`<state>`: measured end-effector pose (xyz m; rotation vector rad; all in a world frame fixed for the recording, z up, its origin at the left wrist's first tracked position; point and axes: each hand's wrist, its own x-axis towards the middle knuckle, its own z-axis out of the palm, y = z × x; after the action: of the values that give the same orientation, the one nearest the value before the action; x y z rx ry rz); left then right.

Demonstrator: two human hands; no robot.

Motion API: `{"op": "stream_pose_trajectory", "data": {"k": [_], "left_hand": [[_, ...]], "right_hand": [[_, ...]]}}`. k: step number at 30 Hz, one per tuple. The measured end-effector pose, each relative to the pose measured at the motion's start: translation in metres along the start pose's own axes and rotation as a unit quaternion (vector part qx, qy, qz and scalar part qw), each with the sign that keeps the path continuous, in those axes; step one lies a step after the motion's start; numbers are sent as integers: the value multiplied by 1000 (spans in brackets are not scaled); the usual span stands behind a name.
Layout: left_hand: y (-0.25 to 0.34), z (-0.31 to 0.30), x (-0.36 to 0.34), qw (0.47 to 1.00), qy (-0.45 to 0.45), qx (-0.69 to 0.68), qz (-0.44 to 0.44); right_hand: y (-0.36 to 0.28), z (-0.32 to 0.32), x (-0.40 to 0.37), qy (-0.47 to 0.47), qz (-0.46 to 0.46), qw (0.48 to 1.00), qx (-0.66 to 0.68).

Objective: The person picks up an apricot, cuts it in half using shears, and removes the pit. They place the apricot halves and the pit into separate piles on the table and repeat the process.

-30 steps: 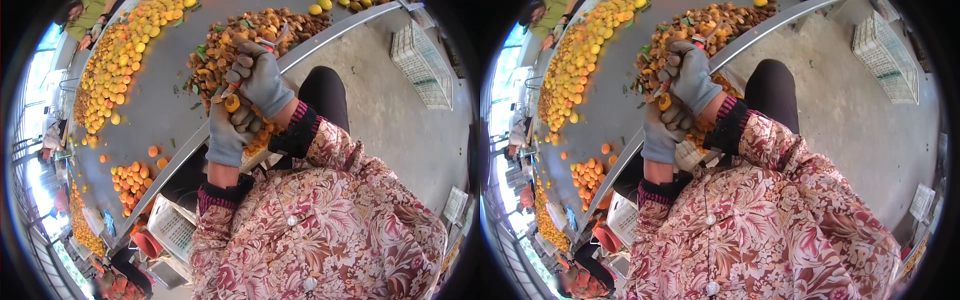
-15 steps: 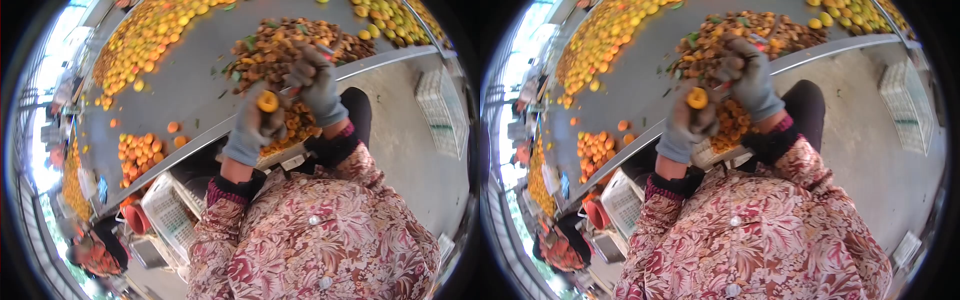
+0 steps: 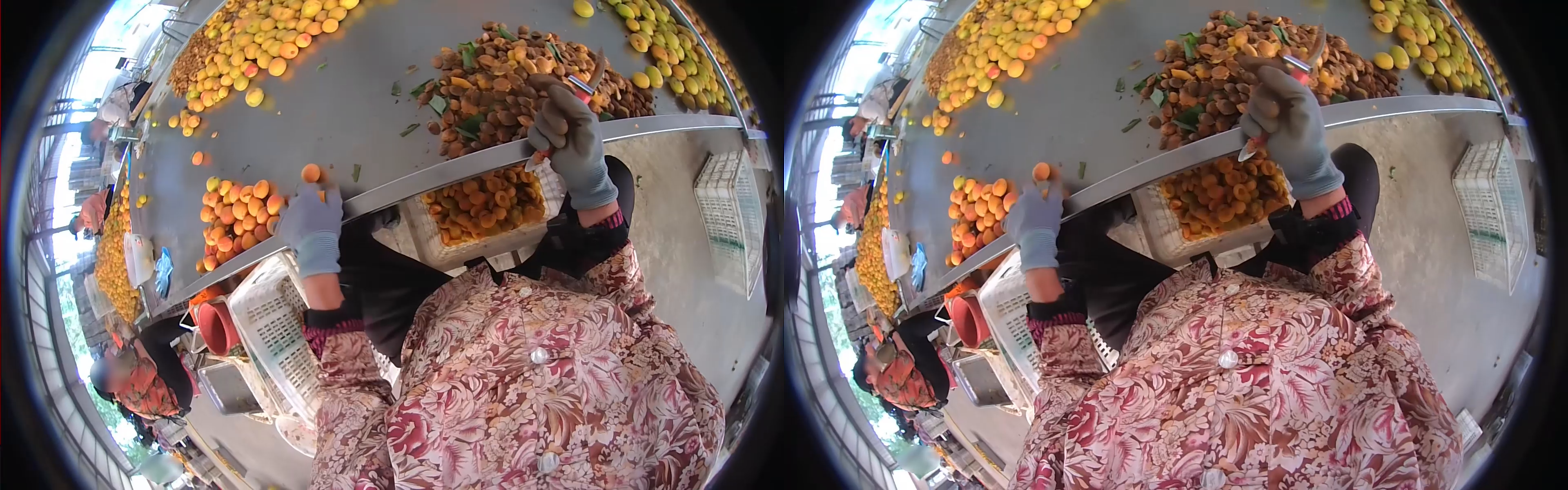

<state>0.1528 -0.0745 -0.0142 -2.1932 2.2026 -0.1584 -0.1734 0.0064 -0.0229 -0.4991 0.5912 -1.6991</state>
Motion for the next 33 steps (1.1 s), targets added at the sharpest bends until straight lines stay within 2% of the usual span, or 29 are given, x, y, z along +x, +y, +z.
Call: {"op": "stream_pose_trajectory", "data": {"k": [1,2,4,8,9,10,11,12,13,14,16,17,18,20,21,23,27,29,30,32,33], "left_hand": [[-10,3,6,992,-105,38,-49],[-21,5,14,992,-106,39,-51],[-31,5,22,980,-176,-93,-9],[-22,8,15,974,-128,-187,-6],[-14,3,4,898,-85,-430,38],[-5,-1,-7,760,-40,-645,75],[7,-7,-14,757,-42,-647,79],[20,-15,-21,690,-37,-714,112],[34,-22,-26,616,-34,-773,145],[46,-28,-31,611,-40,-776,152],[66,-36,-39,525,-59,-829,184],[71,-35,-40,504,-74,-838,197],[74,-33,-41,501,-82,-838,200],[78,-30,-44,510,-106,-824,222],[82,-29,-46,508,-109,-824,224],[88,-30,-50,485,-114,-843,203],[91,-39,-55,504,-120,-833,195],[91,-39,-55,499,-119,-830,217],[90,-38,-55,499,-119,-830,218],[87,-33,-52,532,-113,-803,244],[84,-29,-49,532,-114,-803,244]], "right_hand": [[0,3,0,15,-3,1000,-13],[1,3,0,15,-1,1000,-12],[1,2,1,12,-9,1000,-17],[0,-4,-1,8,-7,1000,11],[-2,1,-7,1,2,998,-58],[-3,7,-13,-7,13,992,-128],[-5,14,-19,-41,54,989,-128],[-8,28,-27,-37,50,989,-132],[-11,45,-36,-10,115,975,-192],[-11,56,-44,19,178,952,-249],[-7,68,-59,-47,196,936,-289],[-13,76,-64,-62,255,905,-334],[-3,71,-72,-68,244,914,-318],[5,68,-82,-117,166,934,-295],[2,66,-84,-113,164,934,-296],[-4,65,-89,-147,223,907,-326],[-1,57,-91,-155,207,886,-385],[-1,55,-89,-171,207,855,-443],[-2,56,-89,-171,207,856,-442],[-8,61,-90,-160,183,805,-541],[-12,64,-90,-159,183,805,-541]]}}
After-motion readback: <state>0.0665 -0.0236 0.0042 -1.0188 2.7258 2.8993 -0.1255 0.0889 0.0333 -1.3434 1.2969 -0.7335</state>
